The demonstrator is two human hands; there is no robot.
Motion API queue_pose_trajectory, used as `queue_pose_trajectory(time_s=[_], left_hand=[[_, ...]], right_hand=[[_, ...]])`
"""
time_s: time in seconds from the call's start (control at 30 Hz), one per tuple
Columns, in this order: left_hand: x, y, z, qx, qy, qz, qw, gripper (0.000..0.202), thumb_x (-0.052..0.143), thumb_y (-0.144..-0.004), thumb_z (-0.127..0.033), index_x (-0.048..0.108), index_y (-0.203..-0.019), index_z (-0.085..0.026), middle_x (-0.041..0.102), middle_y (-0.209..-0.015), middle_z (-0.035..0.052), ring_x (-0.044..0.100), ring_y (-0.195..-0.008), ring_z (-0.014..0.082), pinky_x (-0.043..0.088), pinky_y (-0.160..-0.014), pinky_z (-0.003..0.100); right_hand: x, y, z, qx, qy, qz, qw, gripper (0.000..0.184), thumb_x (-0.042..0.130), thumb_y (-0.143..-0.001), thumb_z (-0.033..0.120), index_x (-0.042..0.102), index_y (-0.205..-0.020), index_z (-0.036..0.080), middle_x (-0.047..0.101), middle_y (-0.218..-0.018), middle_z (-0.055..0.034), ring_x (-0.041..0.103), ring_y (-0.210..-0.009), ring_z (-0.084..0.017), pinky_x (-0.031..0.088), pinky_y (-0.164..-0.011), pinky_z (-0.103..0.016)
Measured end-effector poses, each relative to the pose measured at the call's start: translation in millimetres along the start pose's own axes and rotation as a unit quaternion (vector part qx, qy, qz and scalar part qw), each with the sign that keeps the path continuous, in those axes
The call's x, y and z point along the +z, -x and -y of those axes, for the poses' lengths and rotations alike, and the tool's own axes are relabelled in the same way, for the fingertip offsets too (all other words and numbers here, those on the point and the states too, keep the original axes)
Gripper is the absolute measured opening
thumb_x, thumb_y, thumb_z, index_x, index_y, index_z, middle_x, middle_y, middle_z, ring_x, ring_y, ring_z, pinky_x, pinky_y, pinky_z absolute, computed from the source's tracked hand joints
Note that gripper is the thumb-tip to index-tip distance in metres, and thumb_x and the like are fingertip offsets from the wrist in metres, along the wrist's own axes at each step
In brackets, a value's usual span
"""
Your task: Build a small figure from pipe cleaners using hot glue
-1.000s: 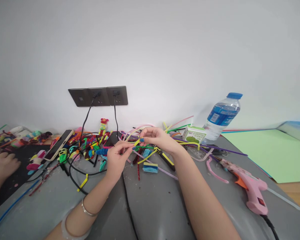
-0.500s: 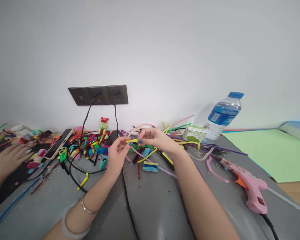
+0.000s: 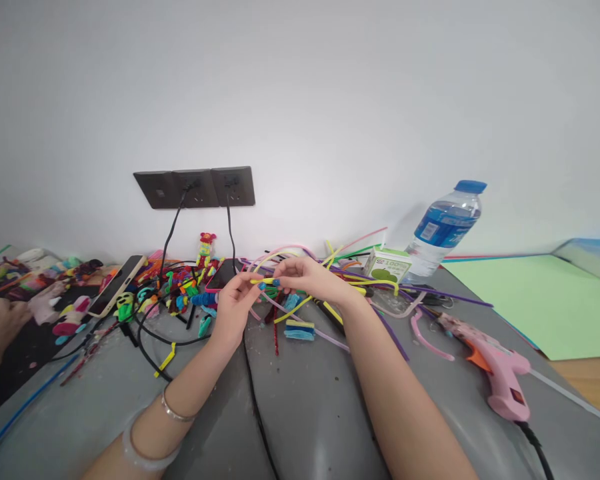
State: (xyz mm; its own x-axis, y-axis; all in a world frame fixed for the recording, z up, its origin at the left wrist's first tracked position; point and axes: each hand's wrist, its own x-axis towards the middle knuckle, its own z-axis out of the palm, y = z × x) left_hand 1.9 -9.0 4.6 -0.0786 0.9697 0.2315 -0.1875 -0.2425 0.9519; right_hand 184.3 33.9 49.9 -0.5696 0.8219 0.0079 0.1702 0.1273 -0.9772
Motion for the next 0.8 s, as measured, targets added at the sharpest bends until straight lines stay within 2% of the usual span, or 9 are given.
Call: queue_pose_trajectory(time_s=[0.17,0.4,0.53,0.67,0.73,0.8], left_hand=[[0.7,-1,1,-0.01,-0.001,-0.01,1.0,0.012,0.072,-0.072,-0.024,0.071,-0.083,-0.019,0.071,-0.082,0.0029,0.064,-0.075,0.0159,0.049,-0.064,0.024],[1.7,-2,2,-0.036,0.01,-0.044,0.998,0.012,0.075,-0.067,-0.024,0.073,-0.076,-0.017,0.072,-0.074,0.0031,0.065,-0.069,0.0156,0.051,-0.067,0.027],[3.7,-2,0,-0.066,0.033,-0.06,0.995,0.018,0.078,-0.065,-0.026,0.074,-0.079,-0.015,0.07,-0.068,0.0027,0.063,-0.064,0.0142,0.05,-0.064,0.026],[3.4,-2,0,-0.077,0.055,-0.062,0.994,0.023,0.079,-0.065,-0.028,0.074,-0.084,-0.016,0.071,-0.074,0.0035,0.061,-0.066,0.0121,0.046,-0.06,0.021],[2.1,-3,1,-0.071,0.061,-0.057,0.994,0.025,0.078,-0.067,-0.03,0.075,-0.088,-0.017,0.071,-0.079,0.0036,0.06,-0.068,0.0115,0.045,-0.059,0.02],[0.8,-3,2,-0.069,0.07,-0.052,0.994,0.027,0.078,-0.068,-0.032,0.075,-0.092,-0.018,0.071,-0.083,0.0036,0.06,-0.071,0.0114,0.046,-0.061,0.02]], right_hand=[[1,-2,-2,-0.008,0.033,0.001,0.999,0.032,0.071,-0.076,0.046,0.059,-0.081,0.017,0.055,-0.07,0.002,0.048,-0.062,-0.011,0.036,-0.059,-0.024],[5,0,6,-0.035,0.146,-0.022,0.988,0.025,0.065,-0.079,0.038,0.054,-0.071,0.018,0.047,-0.064,0.004,0.039,-0.058,-0.01,0.029,-0.055,-0.024],[8,1,9,-0.044,0.164,-0.015,0.985,0.022,0.063,-0.08,0.035,0.052,-0.07,0.018,0.05,-0.065,0.0027,0.043,-0.059,-0.011,0.032,-0.055,-0.024],[3,4,9,-0.047,0.131,0.032,0.99,0.017,0.062,-0.081,0.034,0.059,-0.08,0.017,0.061,-0.078,-0.0016,0.055,-0.071,-0.014,0.043,-0.064,-0.025],[-3,9,10,-0.015,0.149,0.057,0.987,0.017,0.06,-0.082,0.033,0.062,-0.089,0.017,0.065,-0.084,-0.0026,0.059,-0.071,-0.014,0.045,-0.065,-0.025],[-10,16,11,0.068,0.197,0.078,0.975,0.019,0.057,-0.083,0.031,0.062,-0.094,0.017,0.066,-0.078,-0.0019,0.058,-0.06,-0.013,0.045,-0.058,-0.025]])
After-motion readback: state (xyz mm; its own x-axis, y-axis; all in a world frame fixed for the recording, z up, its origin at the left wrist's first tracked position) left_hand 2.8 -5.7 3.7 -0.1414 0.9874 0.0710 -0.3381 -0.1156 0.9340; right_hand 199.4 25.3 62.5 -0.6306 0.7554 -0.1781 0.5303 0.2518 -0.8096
